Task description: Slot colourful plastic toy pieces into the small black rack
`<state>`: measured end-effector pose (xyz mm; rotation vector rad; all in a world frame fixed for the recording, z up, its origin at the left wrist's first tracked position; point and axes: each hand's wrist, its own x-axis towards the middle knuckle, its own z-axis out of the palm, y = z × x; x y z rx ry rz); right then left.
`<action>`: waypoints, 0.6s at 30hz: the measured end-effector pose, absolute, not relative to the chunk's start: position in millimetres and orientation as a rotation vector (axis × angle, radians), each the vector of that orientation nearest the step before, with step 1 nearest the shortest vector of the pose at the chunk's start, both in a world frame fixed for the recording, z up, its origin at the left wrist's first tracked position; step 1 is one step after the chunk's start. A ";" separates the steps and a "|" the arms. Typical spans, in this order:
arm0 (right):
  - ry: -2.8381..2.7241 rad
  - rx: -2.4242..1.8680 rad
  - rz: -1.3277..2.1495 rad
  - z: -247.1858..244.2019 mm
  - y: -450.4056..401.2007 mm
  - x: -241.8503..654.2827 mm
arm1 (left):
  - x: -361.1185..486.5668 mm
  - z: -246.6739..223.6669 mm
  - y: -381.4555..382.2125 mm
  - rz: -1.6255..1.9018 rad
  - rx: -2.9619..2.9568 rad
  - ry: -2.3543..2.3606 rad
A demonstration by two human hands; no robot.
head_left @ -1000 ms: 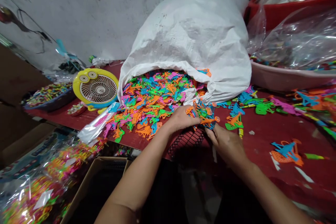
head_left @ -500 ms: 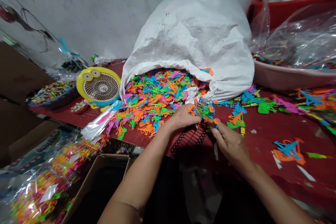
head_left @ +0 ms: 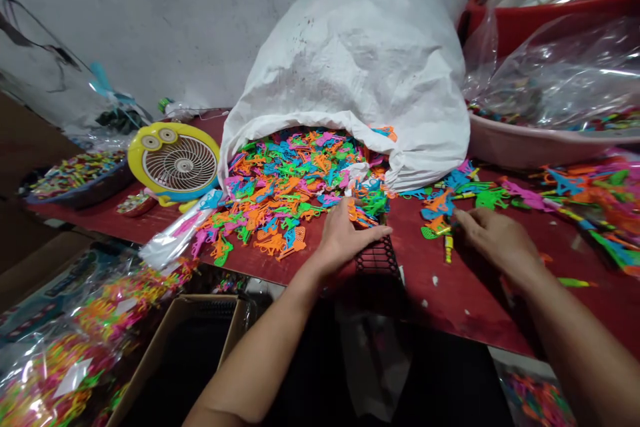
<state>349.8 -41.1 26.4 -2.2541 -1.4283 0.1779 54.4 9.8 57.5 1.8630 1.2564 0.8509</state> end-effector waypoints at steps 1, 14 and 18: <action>-1.396 -2.349 0.074 30.3 -43.5 348.8 | 58.7 56.5 4.3 0.879 1.854 1.312; -1.631 -1.740 0.177 9.8 -87.2 227.6 | 69.3 21.1 -61.2 1.070 1.780 1.200; -1.715 -1.783 0.066 7.4 -83.7 214.8 | 57.5 8.4 -78.4 1.118 1.843 1.074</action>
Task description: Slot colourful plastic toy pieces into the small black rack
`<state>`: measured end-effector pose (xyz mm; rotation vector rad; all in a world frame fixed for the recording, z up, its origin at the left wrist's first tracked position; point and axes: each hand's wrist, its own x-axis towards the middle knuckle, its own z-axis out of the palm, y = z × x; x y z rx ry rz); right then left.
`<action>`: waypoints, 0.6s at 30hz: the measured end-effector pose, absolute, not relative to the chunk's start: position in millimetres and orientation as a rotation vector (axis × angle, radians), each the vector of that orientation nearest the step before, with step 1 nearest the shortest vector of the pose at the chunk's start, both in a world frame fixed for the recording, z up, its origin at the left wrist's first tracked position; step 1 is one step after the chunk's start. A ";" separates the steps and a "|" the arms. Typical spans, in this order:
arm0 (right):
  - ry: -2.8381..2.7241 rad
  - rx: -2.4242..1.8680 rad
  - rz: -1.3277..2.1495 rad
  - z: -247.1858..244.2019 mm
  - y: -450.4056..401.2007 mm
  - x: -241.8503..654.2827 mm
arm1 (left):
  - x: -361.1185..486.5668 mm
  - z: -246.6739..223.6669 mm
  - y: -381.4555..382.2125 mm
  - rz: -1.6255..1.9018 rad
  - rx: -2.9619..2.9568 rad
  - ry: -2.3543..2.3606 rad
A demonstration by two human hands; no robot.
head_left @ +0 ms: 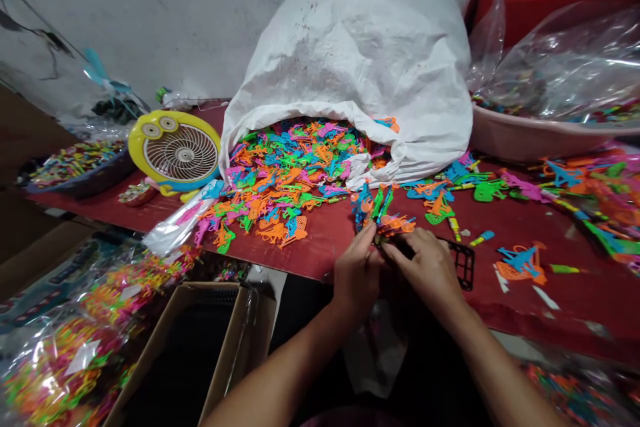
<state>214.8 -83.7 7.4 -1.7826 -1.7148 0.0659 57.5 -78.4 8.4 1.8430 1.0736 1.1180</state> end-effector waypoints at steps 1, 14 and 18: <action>-1.727 -1.779 0.073 6.9 -83.7 213.0 | 55.2 2.3 -81.5 1.186 1.857 1.052; -1.561 -1.547 0.508 -3.1 -67.0 220.9 | 41.3 2.6 7.8 0.917 1.678 0.816; -1.544 -1.579 0.570 -4.6 -66.9 225.9 | 42.0 1.9 6.3 0.931 1.659 0.868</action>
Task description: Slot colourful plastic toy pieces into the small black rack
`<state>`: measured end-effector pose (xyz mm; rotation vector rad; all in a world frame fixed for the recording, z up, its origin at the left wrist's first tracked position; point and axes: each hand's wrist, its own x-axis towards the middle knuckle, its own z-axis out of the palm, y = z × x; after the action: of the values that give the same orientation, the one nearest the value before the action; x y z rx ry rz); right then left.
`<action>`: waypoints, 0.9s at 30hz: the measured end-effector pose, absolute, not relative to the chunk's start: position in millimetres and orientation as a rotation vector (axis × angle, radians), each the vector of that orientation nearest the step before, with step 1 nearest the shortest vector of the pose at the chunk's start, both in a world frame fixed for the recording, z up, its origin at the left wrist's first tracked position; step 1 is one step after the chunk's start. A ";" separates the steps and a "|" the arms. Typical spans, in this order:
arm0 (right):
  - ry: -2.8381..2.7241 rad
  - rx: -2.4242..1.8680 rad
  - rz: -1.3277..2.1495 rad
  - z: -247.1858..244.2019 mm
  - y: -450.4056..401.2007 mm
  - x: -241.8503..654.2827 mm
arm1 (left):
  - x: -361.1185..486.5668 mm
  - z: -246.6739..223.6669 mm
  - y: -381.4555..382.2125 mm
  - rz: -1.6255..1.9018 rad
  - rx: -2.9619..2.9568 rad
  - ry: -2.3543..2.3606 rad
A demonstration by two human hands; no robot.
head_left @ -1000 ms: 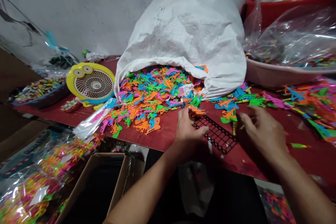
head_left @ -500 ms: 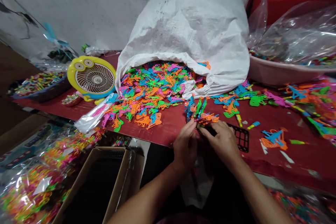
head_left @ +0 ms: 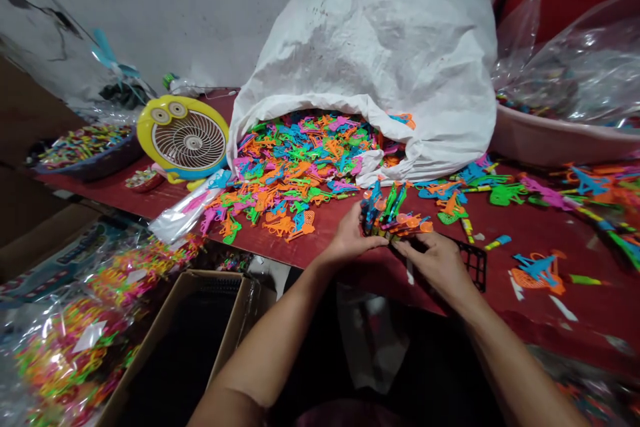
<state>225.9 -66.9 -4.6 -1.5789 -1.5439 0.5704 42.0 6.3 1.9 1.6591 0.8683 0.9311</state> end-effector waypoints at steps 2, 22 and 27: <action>-1.545 -1.670 0.547 -1.5 -72.1 224.8 | 43.8 -0.9 5.0 0.931 1.663 0.903; -1.483 -1.980 0.084 10.6 -79.4 181.5 | 59.2 1.3 1.4 0.577 1.964 1.273; -1.516 -2.011 0.101 10.8 -75.2 177.2 | 60.8 -3.5 -0.7 0.631 1.999 1.234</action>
<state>177.2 -75.2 10.8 -2.0111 -1.5160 0.1008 60.8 -0.7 -3.5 1.9993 1.2336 0.6309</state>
